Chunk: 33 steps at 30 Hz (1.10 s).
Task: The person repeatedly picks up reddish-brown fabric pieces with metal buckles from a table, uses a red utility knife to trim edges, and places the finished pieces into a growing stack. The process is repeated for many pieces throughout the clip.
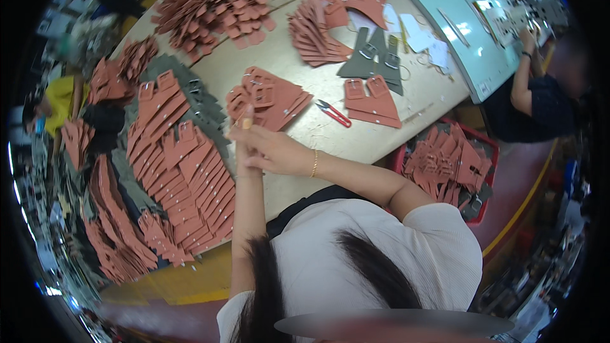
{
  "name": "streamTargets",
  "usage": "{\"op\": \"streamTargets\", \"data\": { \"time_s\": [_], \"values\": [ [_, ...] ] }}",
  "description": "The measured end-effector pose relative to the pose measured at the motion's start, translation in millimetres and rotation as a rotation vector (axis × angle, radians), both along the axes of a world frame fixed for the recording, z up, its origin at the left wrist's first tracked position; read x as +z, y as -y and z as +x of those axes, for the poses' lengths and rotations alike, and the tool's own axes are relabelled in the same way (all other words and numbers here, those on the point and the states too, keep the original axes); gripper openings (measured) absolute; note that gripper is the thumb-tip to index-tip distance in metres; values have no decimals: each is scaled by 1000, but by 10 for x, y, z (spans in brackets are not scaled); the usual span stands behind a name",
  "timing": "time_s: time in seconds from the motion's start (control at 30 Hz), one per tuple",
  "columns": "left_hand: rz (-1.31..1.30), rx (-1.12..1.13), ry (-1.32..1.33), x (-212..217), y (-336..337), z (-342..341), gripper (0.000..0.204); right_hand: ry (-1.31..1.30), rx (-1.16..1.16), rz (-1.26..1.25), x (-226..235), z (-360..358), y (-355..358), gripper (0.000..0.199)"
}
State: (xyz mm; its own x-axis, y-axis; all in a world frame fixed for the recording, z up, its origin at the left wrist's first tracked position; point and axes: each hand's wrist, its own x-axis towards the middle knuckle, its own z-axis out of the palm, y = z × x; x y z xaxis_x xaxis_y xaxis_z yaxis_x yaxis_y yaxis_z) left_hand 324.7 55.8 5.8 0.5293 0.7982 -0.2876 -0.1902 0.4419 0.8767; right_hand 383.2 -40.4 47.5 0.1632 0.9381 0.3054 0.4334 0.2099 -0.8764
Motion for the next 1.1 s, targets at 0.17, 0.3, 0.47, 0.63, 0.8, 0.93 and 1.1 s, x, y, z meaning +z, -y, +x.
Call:
{"op": "streamTargets", "data": {
  "time_s": [0.17,0.3,0.47,0.63,0.8,0.93,1.1],
  "values": [
    [-114,32,-58,-39,-249,-42,63,42,50,45,-82,-90,152,58],
    [-129,8,96,-243,-467,-48,53,230,64,-230,-343,61,419,48],
    [-243,-117,216,-268,-655,-211,51,169,-173,-139,-473,612,798,24],
    [-28,-123,17,-256,-484,-336,51,26,-60,-140,-161,707,693,18],
    [134,-176,-81,-107,-302,-434,65,-92,-41,176,132,453,112,17],
    [273,-158,-63,-92,-313,-721,71,-395,-324,35,178,781,6,18],
    [-115,-194,290,-499,-394,-1025,76,-198,-195,0,105,775,-18,17]
  ]
}}
